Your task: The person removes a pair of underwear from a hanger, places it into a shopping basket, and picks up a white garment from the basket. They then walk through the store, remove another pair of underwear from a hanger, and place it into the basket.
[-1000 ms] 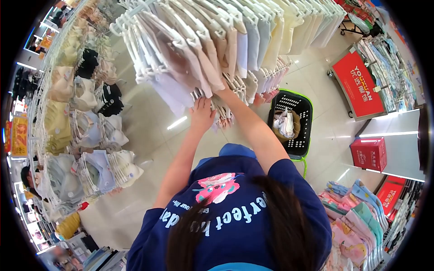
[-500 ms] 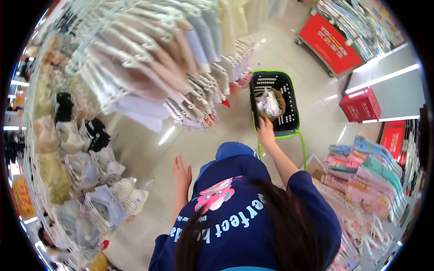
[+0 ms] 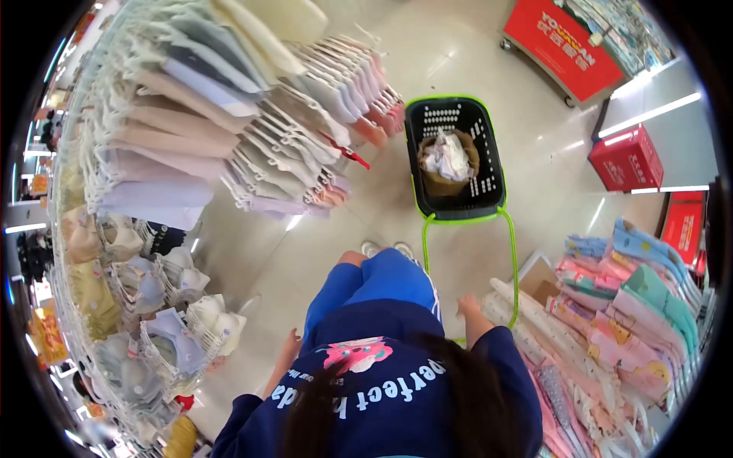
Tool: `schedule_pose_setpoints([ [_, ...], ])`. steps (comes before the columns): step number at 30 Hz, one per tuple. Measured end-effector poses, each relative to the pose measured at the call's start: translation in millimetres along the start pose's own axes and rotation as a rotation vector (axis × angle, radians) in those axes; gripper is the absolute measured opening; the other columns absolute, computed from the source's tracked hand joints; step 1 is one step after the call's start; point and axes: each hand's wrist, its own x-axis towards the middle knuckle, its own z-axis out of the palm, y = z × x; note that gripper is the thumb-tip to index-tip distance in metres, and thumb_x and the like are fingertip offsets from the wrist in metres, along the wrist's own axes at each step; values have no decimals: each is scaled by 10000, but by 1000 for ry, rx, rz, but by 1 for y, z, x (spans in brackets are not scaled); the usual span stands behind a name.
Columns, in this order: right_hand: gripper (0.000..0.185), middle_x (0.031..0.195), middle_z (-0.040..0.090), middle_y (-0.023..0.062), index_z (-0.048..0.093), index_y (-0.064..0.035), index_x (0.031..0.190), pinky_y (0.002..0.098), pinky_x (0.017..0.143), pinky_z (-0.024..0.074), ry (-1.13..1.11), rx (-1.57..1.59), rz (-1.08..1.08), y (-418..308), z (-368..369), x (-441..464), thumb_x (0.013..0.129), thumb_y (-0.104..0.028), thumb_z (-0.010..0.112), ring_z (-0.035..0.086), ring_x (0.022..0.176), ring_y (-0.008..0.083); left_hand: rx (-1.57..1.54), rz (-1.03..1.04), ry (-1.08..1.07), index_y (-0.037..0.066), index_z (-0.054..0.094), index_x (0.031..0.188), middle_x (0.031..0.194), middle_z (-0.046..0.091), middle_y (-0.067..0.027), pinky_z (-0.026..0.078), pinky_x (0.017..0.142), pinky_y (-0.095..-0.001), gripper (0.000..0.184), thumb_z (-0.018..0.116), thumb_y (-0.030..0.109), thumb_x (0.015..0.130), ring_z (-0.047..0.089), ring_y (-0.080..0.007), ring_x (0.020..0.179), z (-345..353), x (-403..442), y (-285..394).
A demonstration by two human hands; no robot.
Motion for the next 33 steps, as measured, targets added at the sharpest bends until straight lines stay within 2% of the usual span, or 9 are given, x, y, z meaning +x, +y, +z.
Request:
schedule_pose_setpoints([
  [3,752,1384,311,101,336,-249,1329,625,1008,86,-232,-96,-74,-14,23,-9,662,-347,668,198,1317,298,-48,51,-101,87,370,1282,1071,586,-175,439,850,-373,511,529,137,798,556,-330,1000,-18,-29,48],
  [6,531,1290,448,91,518,-272,1180,609,1011,90,-272,-78,-16,-29,63,-19,674,-368,645,310,1272,256,-15,213,-36,94,387,1271,1053,592,-167,454,827,-359,488,533,140,808,586,-305,954,-17,-18,38],
  [10,461,1229,496,70,504,-178,1160,624,1000,96,-72,89,-80,-38,77,-51,723,-274,614,396,1210,259,-183,172,-5,85,421,1249,1044,596,-161,479,777,-348,465,557,204,821,622,-254,876,-36,-40,68],
  [14,605,1194,481,139,417,-160,1241,571,969,250,215,200,9,-45,83,-24,675,-228,622,425,1158,300,-117,213,-18,79,440,1238,1030,604,-165,483,774,-347,444,544,230,833,618,-264,892,-46,-52,75],
  [18,510,1135,498,165,448,-77,1177,443,892,411,441,362,52,-50,44,8,686,-134,574,460,1089,326,-28,149,-122,77,448,1231,1032,601,-172,481,774,-343,433,543,232,839,609,-262,914,-47,-49,65],
  [20,496,1119,498,179,458,-41,1144,437,847,440,662,486,69,-56,20,21,670,-120,582,467,1061,342,49,138,-189,77,447,1234,1022,603,-164,481,767,-341,436,547,234,840,609,-255,906,-48,-35,28],
  [24,454,1111,490,192,476,-26,1098,439,867,418,831,637,81,-68,-56,35,661,-89,584,460,1044,364,-9,249,-102,76,465,1218,936,611,-130,479,733,-325,422,563,214,832,602,-206,810,-78,-34,-30],
  [29,509,1191,449,175,458,-42,1173,413,920,387,997,744,49,-72,-149,54,687,-108,595,425,1101,349,-277,-48,-74,108,539,1118,846,621,-75,464,636,-307,305,555,207,830,582,-159,715,-92,-39,-107],
  [33,486,1282,392,131,454,-73,1188,415,949,369,978,790,59,-60,-228,99,724,-151,572,371,1169,335,-341,-240,-107,103,544,1103,841,620,-82,464,638,-314,291,549,211,832,583,-172,716,-63,-44,-82],
])
